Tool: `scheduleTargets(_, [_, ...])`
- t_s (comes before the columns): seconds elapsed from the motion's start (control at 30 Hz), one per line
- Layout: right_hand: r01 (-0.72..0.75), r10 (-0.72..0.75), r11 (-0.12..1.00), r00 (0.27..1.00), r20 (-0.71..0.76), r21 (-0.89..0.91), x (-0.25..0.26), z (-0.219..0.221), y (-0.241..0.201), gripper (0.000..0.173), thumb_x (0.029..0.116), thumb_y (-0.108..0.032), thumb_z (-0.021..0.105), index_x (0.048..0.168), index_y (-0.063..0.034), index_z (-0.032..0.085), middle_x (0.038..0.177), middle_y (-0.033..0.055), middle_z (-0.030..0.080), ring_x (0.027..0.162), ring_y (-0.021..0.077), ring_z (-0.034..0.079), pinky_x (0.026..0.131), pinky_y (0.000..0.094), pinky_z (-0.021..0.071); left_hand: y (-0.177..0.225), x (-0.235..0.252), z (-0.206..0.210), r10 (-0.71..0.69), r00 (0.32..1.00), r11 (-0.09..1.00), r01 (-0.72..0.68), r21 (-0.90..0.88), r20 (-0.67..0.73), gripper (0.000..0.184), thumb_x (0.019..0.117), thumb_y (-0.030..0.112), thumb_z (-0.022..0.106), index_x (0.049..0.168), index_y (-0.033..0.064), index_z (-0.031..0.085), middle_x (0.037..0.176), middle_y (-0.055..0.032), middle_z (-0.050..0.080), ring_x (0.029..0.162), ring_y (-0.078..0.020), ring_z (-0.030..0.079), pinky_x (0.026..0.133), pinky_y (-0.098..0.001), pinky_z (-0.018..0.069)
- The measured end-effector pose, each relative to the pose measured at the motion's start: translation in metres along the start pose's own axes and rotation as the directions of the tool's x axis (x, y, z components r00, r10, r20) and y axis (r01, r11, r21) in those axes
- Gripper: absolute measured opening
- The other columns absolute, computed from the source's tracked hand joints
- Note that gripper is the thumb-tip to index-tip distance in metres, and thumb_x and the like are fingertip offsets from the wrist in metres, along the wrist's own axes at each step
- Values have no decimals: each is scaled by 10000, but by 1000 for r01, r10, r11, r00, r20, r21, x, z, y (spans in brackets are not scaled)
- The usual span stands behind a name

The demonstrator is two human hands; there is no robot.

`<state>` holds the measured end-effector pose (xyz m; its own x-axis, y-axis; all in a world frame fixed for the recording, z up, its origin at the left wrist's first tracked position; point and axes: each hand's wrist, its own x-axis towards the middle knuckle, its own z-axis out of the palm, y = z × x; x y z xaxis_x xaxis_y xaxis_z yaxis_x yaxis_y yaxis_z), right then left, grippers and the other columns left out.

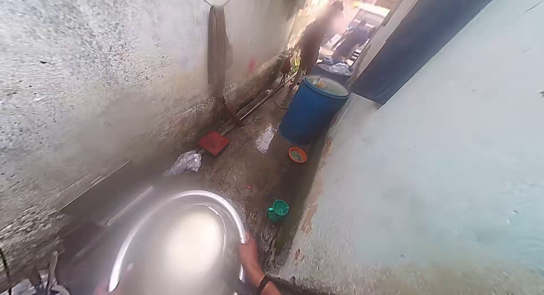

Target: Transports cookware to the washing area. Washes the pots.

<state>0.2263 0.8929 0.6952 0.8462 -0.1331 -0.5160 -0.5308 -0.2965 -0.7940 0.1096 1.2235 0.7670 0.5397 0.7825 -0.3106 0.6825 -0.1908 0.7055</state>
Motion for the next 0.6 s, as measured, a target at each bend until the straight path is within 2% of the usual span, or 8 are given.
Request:
scheduleTargets(0.13, [-28, 40, 996, 987, -156, 82, 30, 8, -32, 484, 798, 36, 736, 1266, 18, 614, 1106, 236, 688, 978, 338, 689, 846, 545, 574, 55, 68, 31, 84, 990, 996, -83, -9, 112, 461, 894, 326, 788, 1084, -76, 667, 1038, -285, 669, 1006, -398, 633, 913, -610, 483])
scheduleTargets(0.2, [-24, 52, 993, 971, -235, 120, 44, 12, -37, 532, 811, 30, 755, 1317, 26, 593, 1170, 249, 676, 1054, 348, 678, 910, 553, 565, 79, 102, 53, 120, 978, 992, -124, 10, 173, 460, 890, 322, 809, 1083, -72, 673, 1043, -298, 670, 1018, -431, 637, 922, -640, 480])
scheduleTargets(0.27, [-33, 81, 988, 943, -324, 151, 58, 22, -45, 514, 786, 31, 776, 1271, 26, 608, 1142, 238, 686, 1041, 339, 684, 896, 549, 569, 109, 135, 73, 149, 961, 989, -149, -18, 232, 460, 869, 321, 832, 1072, -62, 677, 1026, -281, 675, 995, -409, 645, 915, -617, 486])
scheduleTargets(0.33, [-36, 103, 984, 915, -390, 176, 66, 25, -54, 514, 778, 61, 772, 1266, 45, 612, 1146, 247, 681, 1044, 337, 678, 899, 538, 565, 140, 159, 91, 127, 938, 991, -130, -12, 321, 478, 861, 335, 839, 1080, -60, 681, 1044, -278, 673, 1026, -409, 636, 938, -601, 477])
scheduleTargets(0.37, [-38, 112, 983, 900, -422, 179, 72, 26, -57, 511, 777, 65, 771, 1262, 51, 611, 1150, 252, 677, 1049, 339, 673, 904, 535, 560, 149, 173, 101, 131, 924, 988, -150, 26, 359, 481, 867, 355, 830, 1095, -45, 689, 1047, -270, 684, 1040, -412, 643, 940, -606, 478])
scheduleTargets(0.43, [-49, 141, 978, 873, -466, 205, 81, 32, -65, 521, 784, 87, 762, 1281, 56, 607, 1179, 259, 671, 1074, 341, 667, 924, 531, 555, 156, 203, 125, 184, 903, 972, -226, 64, 388, 455, 862, 364, 831, 1067, -19, 697, 982, -241, 698, 976, -400, 666, 887, -618, 501])
scheduleTargets(0.5, [-76, 189, 967, 850, -491, 242, 88, 39, -71, 547, 782, 94, 765, 1302, 48, 603, 1197, 247, 669, 1089, 327, 664, 935, 520, 553, 169, 223, 140, 200, 880, 963, -258, 79, 432, 451, 868, 351, 828, 1078, -26, 695, 1001, -246, 695, 991, -404, 661, 908, -620, 497])
scheduleTargets(0.6, [-101, 237, 956, 820, -522, 276, 109, 44, -81, 505, 747, 85, 780, 1228, 28, 634, 1124, 221, 690, 1028, 310, 679, 885, 517, 568, 201, 248, 163, 213, 847, 943, -309, 124, 486, 472, 875, 374, 819, 1084, -30, 695, 1019, -256, 691, 1007, -415, 655, 914, -632, 493])
